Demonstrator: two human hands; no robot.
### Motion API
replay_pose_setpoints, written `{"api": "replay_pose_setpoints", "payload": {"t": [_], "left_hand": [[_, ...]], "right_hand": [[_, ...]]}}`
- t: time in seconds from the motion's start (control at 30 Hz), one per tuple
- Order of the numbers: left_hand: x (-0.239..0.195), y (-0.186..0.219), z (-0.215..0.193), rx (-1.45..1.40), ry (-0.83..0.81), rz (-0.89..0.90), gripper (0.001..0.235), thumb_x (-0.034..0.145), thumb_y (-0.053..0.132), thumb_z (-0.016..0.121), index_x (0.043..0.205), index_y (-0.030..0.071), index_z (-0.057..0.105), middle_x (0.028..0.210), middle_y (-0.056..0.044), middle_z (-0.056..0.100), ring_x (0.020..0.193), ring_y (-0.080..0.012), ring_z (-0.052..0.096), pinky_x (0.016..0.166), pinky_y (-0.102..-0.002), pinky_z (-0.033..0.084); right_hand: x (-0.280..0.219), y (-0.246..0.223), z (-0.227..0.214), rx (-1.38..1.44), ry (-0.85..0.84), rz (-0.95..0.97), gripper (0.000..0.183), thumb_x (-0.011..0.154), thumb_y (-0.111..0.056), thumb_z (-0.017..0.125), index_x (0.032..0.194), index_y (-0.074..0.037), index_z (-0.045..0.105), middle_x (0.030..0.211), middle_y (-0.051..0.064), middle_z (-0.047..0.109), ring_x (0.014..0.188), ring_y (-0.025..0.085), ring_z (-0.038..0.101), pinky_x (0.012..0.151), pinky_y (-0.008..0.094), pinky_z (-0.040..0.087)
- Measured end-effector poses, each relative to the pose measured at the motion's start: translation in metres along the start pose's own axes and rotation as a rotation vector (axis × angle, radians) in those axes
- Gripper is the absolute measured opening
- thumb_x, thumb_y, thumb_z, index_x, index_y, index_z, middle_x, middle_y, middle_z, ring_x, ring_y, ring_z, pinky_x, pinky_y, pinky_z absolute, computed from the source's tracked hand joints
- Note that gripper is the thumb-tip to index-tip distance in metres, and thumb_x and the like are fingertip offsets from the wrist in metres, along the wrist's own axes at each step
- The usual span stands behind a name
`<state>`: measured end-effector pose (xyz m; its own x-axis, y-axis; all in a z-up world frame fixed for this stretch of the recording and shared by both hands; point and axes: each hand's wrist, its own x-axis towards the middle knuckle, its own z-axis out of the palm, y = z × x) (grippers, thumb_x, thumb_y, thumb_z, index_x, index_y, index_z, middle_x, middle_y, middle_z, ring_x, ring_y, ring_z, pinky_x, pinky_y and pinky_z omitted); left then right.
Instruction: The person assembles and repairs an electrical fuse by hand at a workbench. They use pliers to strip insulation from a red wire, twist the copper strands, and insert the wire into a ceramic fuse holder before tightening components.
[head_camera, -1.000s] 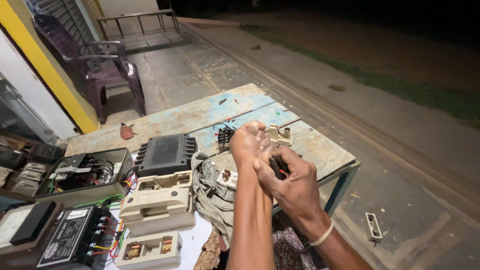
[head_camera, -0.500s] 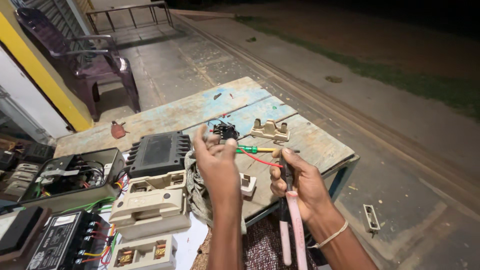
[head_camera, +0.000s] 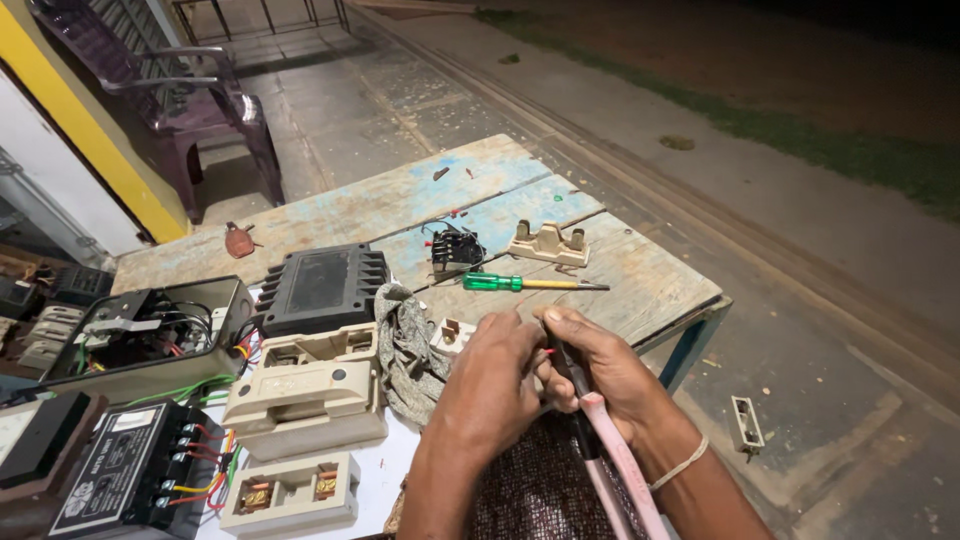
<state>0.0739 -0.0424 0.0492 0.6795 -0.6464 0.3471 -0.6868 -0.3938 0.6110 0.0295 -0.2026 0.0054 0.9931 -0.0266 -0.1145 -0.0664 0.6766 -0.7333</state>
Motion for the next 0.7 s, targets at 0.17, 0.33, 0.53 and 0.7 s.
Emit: {"api": "replay_pose_setpoints", "payload": {"t": [0.17, 0.33, 0.53, 0.7], "left_hand": [[-0.003, -0.011, 0.001, -0.081, -0.019, -0.002, 0.016, 0.08, 0.001, 0.071, 0.097, 0.001, 0.071, 0.091, -0.013, 0.058, 0.097, -0.0301, 0.059, 0.086, -0.044, 0.05], [-0.003, -0.014, 0.016, 0.126, 0.096, -0.045, 0.024, 0.068, 0.009, 0.078, 0.086, 0.002, 0.066, 0.09, -0.012, 0.057, 0.09, -0.0297, 0.059, 0.086, -0.042, 0.052], [-0.007, -0.032, -0.005, 0.081, 0.52, 0.08, 0.014, 0.077, -0.005, 0.063, 0.089, 0.001, 0.065, 0.086, -0.015, 0.057, 0.085, -0.0334, 0.06, 0.075, -0.045, 0.049], [-0.012, -0.022, 0.0, -0.194, 0.466, -0.043, 0.006, 0.091, 0.001, 0.061, 0.094, 0.003, 0.067, 0.079, -0.011, 0.059, 0.07, -0.0239, 0.061, 0.065, -0.038, 0.049]], "right_hand": [[-0.004, 0.003, 0.001, 0.133, 0.001, 0.13, 0.031, 0.097, -0.03, 0.06, 0.109, -0.001, 0.055, 0.072, 0.011, 0.065, 0.051, 0.014, 0.061, 0.037, 0.024, 0.045], [-0.012, 0.014, -0.003, 0.271, -0.008, 0.185, 0.032, 0.095, -0.027, 0.061, 0.109, 0.002, 0.055, 0.075, 0.011, 0.063, 0.054, 0.015, 0.058, 0.04, 0.026, 0.046], [-0.032, 0.021, -0.019, 0.519, -0.139, 0.347, 0.033, 0.094, -0.019, 0.057, 0.117, 0.004, 0.057, 0.078, 0.008, 0.058, 0.056, 0.013, 0.053, 0.043, 0.025, 0.044], [-0.018, -0.025, -0.029, 0.642, -0.031, 0.004, 0.039, 0.097, -0.031, 0.061, 0.111, 0.004, 0.053, 0.082, 0.008, 0.055, 0.072, 0.016, 0.055, 0.064, 0.031, 0.05]]}}
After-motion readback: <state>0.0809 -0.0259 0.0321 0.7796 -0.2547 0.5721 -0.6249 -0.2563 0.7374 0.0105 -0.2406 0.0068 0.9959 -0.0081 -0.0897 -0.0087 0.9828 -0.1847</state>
